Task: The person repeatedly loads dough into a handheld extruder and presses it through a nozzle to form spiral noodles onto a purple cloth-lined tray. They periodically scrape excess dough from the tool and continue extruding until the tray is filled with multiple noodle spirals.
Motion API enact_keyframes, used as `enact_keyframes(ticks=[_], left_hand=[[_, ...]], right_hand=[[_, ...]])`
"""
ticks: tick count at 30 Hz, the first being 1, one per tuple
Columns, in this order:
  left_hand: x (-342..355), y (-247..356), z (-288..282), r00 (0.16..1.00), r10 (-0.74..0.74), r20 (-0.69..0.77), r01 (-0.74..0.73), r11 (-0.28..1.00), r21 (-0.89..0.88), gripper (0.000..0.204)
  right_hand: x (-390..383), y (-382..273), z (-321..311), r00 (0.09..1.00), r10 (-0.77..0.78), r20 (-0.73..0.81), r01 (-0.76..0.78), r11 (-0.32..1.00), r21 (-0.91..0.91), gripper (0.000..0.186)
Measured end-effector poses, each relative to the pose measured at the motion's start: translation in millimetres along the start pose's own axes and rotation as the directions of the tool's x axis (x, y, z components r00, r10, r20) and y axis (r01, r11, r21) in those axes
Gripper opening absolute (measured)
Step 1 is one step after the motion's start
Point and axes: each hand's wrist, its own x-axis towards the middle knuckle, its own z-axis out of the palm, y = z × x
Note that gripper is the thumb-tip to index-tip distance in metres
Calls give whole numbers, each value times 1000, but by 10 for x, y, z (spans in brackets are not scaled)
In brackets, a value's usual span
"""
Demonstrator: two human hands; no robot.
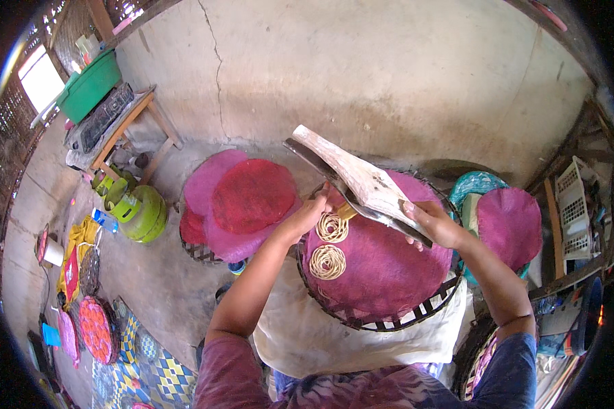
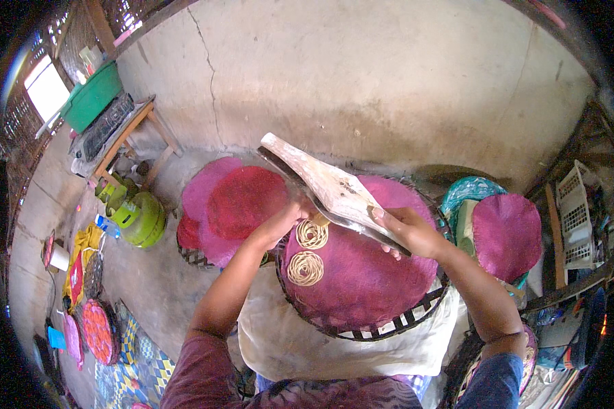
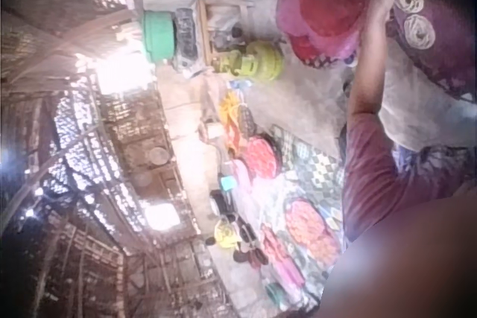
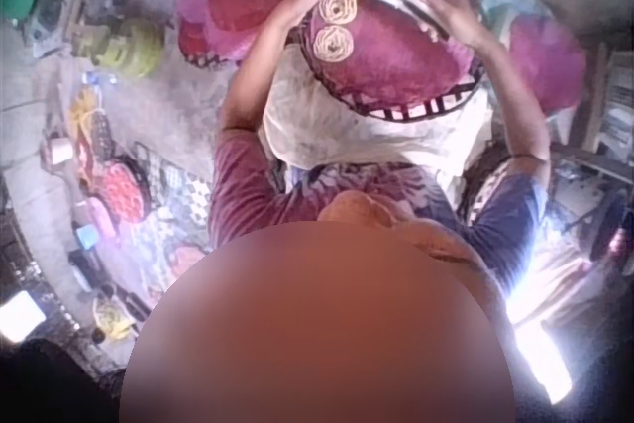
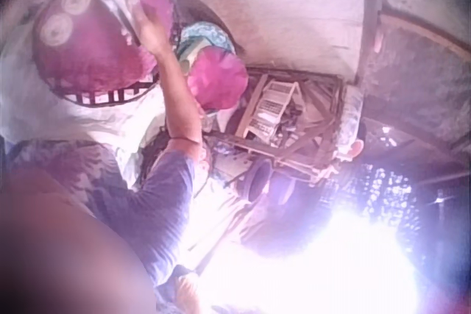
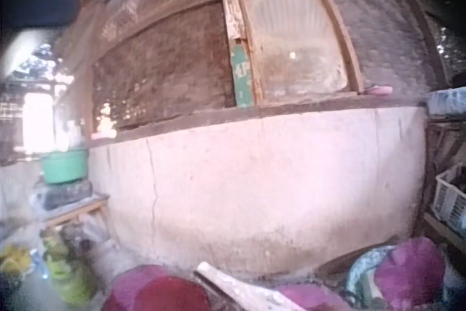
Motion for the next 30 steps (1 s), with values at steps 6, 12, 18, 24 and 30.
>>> enact_keyframes(ticks=[6,12,18,24,30], left_hand=[[69,-27,19,998,70,12,-70,997,30,95],[-296,85,104,864,433,-256,-147,704,694,65],[-643,480,3,813,577,-83,-2,145,989,58],[-183,1476,-554,649,653,-390,-640,192,-744,78],[585,1439,-606,789,310,-530,-527,-103,-844,54]], right_hand=[[11,13,-5,998,-21,-51,22,999,27,61],[26,85,-63,994,-72,-78,79,993,86,60],[-103,-5,-93,990,-107,-91,112,992,58,61],[-48,-367,-122,992,-103,76,103,995,-4,66],[486,-467,-359,963,242,122,-231,968,-96,70]])
